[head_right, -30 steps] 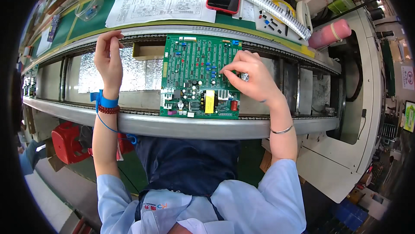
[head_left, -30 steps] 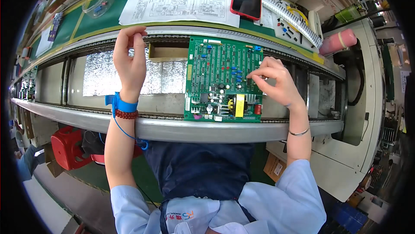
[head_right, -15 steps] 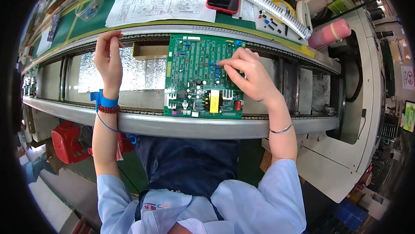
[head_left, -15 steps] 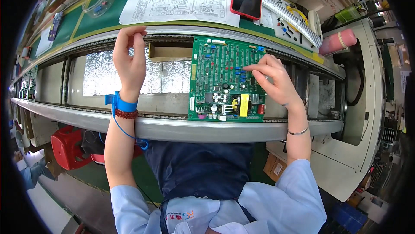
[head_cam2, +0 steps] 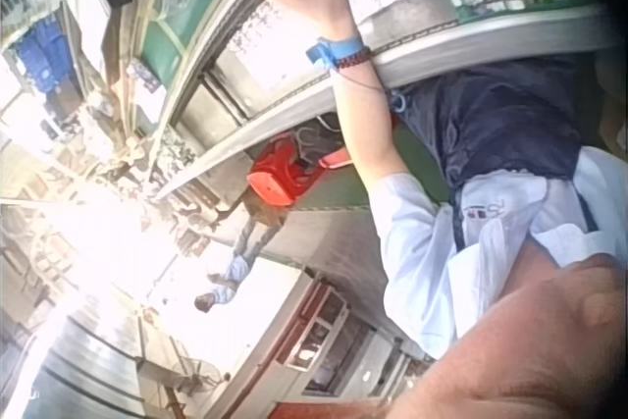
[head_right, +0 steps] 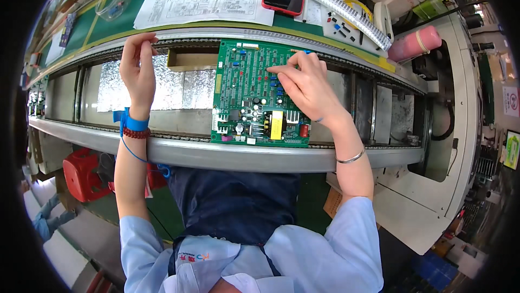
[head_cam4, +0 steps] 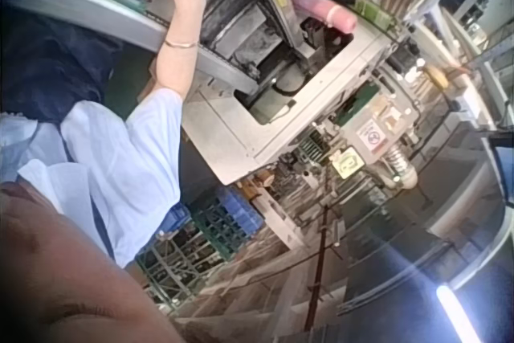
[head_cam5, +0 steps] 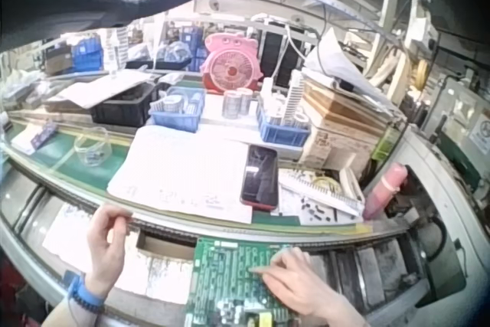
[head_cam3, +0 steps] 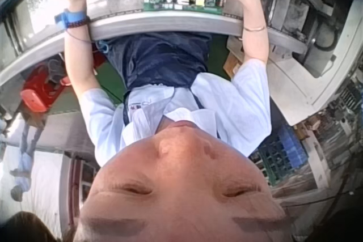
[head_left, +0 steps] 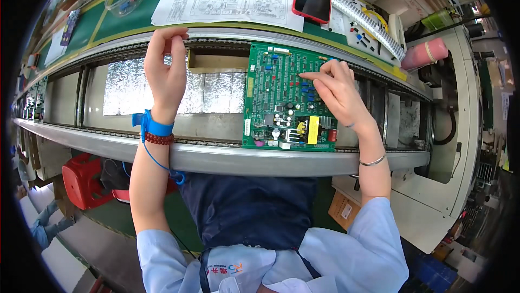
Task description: Inspecting and manually placing electronic components onto printed circuit boards on a factory assembly line.
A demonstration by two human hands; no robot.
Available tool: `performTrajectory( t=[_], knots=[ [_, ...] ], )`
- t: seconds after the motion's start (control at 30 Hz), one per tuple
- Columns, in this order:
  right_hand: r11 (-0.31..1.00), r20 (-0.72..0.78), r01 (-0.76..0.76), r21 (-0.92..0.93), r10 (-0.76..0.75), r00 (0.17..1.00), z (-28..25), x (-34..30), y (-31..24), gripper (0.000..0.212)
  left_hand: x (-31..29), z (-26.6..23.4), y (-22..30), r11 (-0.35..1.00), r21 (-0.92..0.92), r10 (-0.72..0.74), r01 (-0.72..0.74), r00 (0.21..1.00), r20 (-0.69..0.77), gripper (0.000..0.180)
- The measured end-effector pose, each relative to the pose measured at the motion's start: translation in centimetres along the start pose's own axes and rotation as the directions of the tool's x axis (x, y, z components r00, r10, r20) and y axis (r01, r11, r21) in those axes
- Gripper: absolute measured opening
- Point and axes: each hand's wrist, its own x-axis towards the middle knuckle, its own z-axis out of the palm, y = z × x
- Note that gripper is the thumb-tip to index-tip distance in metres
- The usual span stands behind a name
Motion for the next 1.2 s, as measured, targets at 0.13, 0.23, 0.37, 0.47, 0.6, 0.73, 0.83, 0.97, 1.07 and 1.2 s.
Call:
performTrajectory(
  t=[0.13, 0.23, 0.37, 0.47, 0.6, 0.73, 0.83, 0.97, 1.07, 1.2],
  knots=[
    [0.999, -0.028, 0.017, 0.037, -0.016, 0.999, -0.38, -0.06, 0.04, 0.022, -0.01, -0.03, -0.16, 1.0, -0.015, -0.002, 0.002, 1.0, -0.007, 0.012],
    [0.998, -0.016, 0.016, 0.062, -0.015, 1.0, -0.45, -0.12, 0.03, 0.021, 0.02, 0.08, -0.02, 1.0, 0.0, 0.008, -0.008, 1.0, -0.018, 0.012],
    [0.997, 0.009, 0.038, 0.067, -0.039, 0.999, -0.35, -0.11, -0.05, 0.021, -0.02, 0.03, -0.27, 1.0, -0.006, 0.018, -0.018, 1.0, -0.018, 0.012],
    [0.998, 0.019, 0.036, 0.06, -0.037, 0.999, -0.37, -0.15, 0.07, 0.022, -0.06, -0.04, -0.1, 1.0, 0.024, 0.018, -0.018, 1.0, 0.021, 0.014],
    [0.997, 0.018, 0.042, 0.065, -0.043, 0.999, -0.3, -0.21, 0.29, 0.023, -0.03, 0.19, 0.03, 1.0, 0.0, 0.012, -0.012, 1.0, -0.002, 0.013],
    [0.998, 0.027, 0.029, 0.061, -0.031, 0.999, -0.23, -0.29, 0.49, 0.023, -0.03, 0.39, 0.05, 1.0, -0.01, 0.007, -0.007, 1.0, -0.019, 0.012],
    [0.997, 0.041, 0.041, 0.062, -0.044, 0.998, -0.24, -0.33, 0.67, 0.023, -0.01, 0.45, -0.04, 1.0, 0.005, 0.025, -0.024, 0.999, -0.024, 0.012],
    [0.995, 0.012, 0.036, 0.09, -0.037, 0.999, -0.36, -0.29, 0.64, 0.025, -0.09, 0.42, 0.04, 1.0, -0.012, 0.009, -0.01, 1.0, -0.014, 0.012],
    [0.996, -0.01, 0.036, 0.087, -0.035, 0.999, -0.35, -0.28, 0.46, 0.026, -0.08, 0.49, -0.01, 1.0, 0.013, 0.024, -0.023, 1.0, -0.021, 0.011],
    [0.997, 0.008, 0.015, 0.076, -0.016, 1.0, -0.53, -0.3, 0.59, 0.03, -0.1, 0.49, -0.02, 1.0, 0.002, 0.011, -0.011, 1.0, -0.018, 0.011]
  ],
)
